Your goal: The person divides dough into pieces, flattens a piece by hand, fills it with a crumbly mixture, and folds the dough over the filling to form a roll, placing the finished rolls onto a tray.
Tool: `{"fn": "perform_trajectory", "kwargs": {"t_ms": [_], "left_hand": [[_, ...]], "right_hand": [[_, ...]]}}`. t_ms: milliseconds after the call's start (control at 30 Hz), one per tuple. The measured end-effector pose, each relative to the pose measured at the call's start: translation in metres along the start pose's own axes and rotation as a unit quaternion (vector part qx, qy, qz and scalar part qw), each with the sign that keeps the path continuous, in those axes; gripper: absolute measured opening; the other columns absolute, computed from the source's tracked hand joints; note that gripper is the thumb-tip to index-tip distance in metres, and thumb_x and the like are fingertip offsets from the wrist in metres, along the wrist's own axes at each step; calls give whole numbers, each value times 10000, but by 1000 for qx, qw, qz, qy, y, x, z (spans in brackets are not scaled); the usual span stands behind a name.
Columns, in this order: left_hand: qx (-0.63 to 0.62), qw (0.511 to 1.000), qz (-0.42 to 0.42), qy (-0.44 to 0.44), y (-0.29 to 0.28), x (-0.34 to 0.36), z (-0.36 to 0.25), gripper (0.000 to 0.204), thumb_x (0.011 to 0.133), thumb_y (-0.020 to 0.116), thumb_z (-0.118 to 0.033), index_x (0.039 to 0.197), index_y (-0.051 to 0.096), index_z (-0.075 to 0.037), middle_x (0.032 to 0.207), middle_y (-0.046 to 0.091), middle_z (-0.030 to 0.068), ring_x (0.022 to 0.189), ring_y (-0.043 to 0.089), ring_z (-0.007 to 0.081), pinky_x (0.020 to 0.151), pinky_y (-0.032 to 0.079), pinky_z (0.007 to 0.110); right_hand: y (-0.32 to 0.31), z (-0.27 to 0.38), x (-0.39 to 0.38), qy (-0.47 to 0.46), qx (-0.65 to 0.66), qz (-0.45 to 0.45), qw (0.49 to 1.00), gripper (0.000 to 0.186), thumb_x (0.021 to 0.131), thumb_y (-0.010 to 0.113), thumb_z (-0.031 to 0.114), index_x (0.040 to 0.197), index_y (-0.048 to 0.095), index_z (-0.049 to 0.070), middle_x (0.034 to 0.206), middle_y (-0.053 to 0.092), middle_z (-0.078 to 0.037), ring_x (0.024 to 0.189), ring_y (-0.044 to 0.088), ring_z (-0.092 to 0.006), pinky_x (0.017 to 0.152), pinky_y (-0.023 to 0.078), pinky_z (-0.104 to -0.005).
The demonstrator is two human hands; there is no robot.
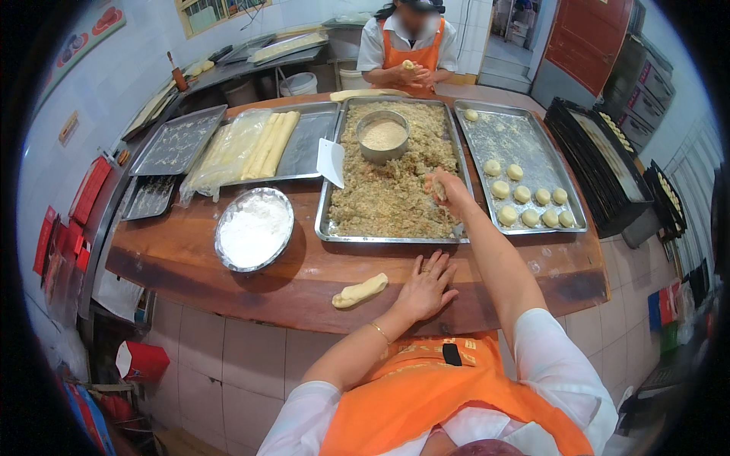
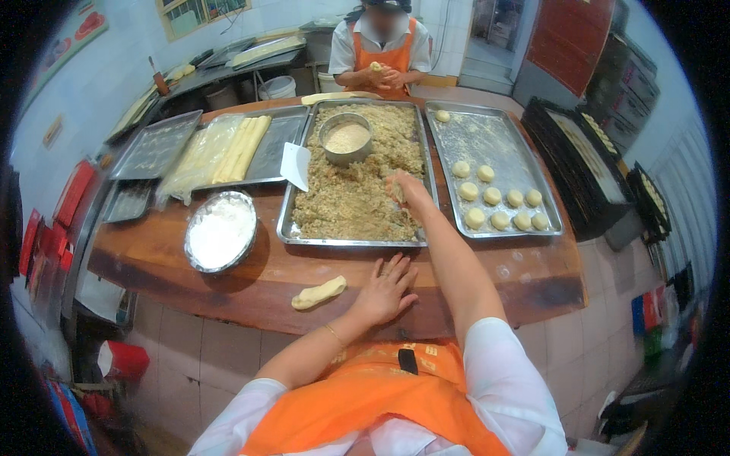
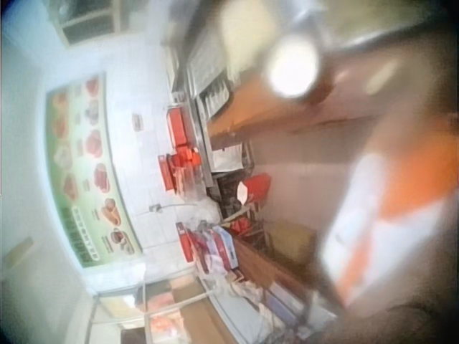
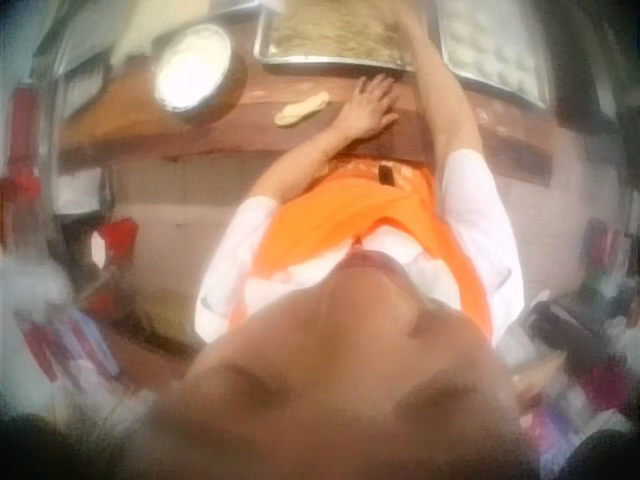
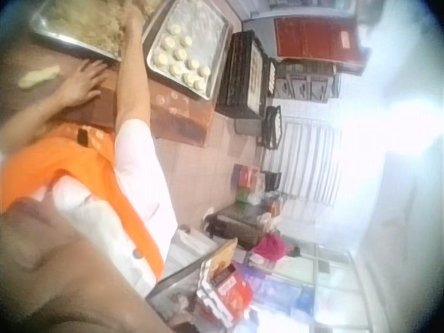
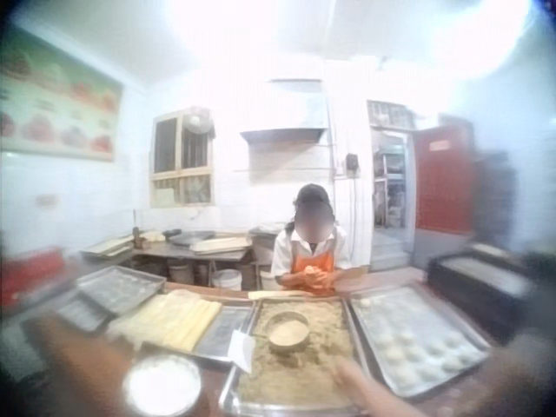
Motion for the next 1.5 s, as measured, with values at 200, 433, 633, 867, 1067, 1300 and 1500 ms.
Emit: {"fn": "perform_trajectory", "kwargs": {"t_ms": [200, 433, 633, 867, 1067, 1300, 1500], "left_hand": [[-8, 1000, 2, 17, 0, 6, -9, 613, 965, 581, -431, 1448, 477, -68, 1536, 396, 195, 1480, 291, 346, 1190, 225, 570], [-6, 1000, 3, 9, 1, 4, -6, 608, 967, 582, -427, 1446, 480, -68, 1530, 405, 192, 1479, 293, 344, 1191, 222, 568], [3, 1000, 7, 6, 1, 2, -4, 597, 970, 578, -427, 1442, 487, -72, 1522, 415, 189, 1475, 301, 344, 1186, 234, 567], [-3, 1000, 1, 9, 0, 2, -3, 595, 966, 590, -421, 1437, 490, -72, 1520, 417, 190, 1476, 299, 349, 1187, 232, 564], [-27, 999, 16, -5, -6, -5, -1, 602, 959, 602, -399, 1434, 485, -50, 1515, 423, 194, 1468, 309, 351, 1172, 266, 551], [51, 998, 14, -30, -7, -46, 13, 426, 897, 610, -202, 1271, 579, -1, 1262, 573, 179, 1223, 527, 355, 1029, 420, 463], [-54, 998, 33, -10, -38, -19, 17, 173, 869, 619, -110, 1008, 597, -11, 1036, 575, 183, 1014, 576, 373, 900, 469, 469]], "right_hand": [[-32, 1, 14, -122, -219, -72, 965, 442, 1013, 529, 485, 937, 692, 81, 764, 623, -20, 685, 523, -145, 628, 443, -330], [-9, 8, 2, -118, -80, -62, 988, 450, 1007, 542, 453, 882, 636, 31, 786, 579, -4, 690, 526, -148, 648, 456, -322], [5, 11, 3, -166, -131, -14, 977, 422, 1019, 551, 407, 865, 587, 16, 804, 582, 6, 672, 479, -120, 616, 424, -316], [-2, 19, -5, -187, -201, -73, 959, 530, 1026, 546, 427, 692, 558, 16, 594, 456, 37, 595, 416, -120, 578, 382, -343], [-5, -1, 1, -39, 131, 9, 991, 420, 1058, 474, 489, 967, 622, 106, 851, 578, 17, 715, 561, -124, 582, 423, -270], [8, 3, -17, 51, 406, 59, 911, 410, 1044, 523, 462, 1268, 592, 126, 1070, 656, -34, 840, 654, -139, 642, 520, -238], [-3, -5, -8, -10, 262, 13, 965, 426, 1068, 443, 489, 850, 493, 127, 736, 496, -14, 532, 392, -106, 441, 277, -258]]}}
Point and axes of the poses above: each hand's wrist, its own x-axis towards the middle knuckle, its own y-axis out of the palm, z = x × y, the point moved 6 cm from there along x, towards the middle knuckle
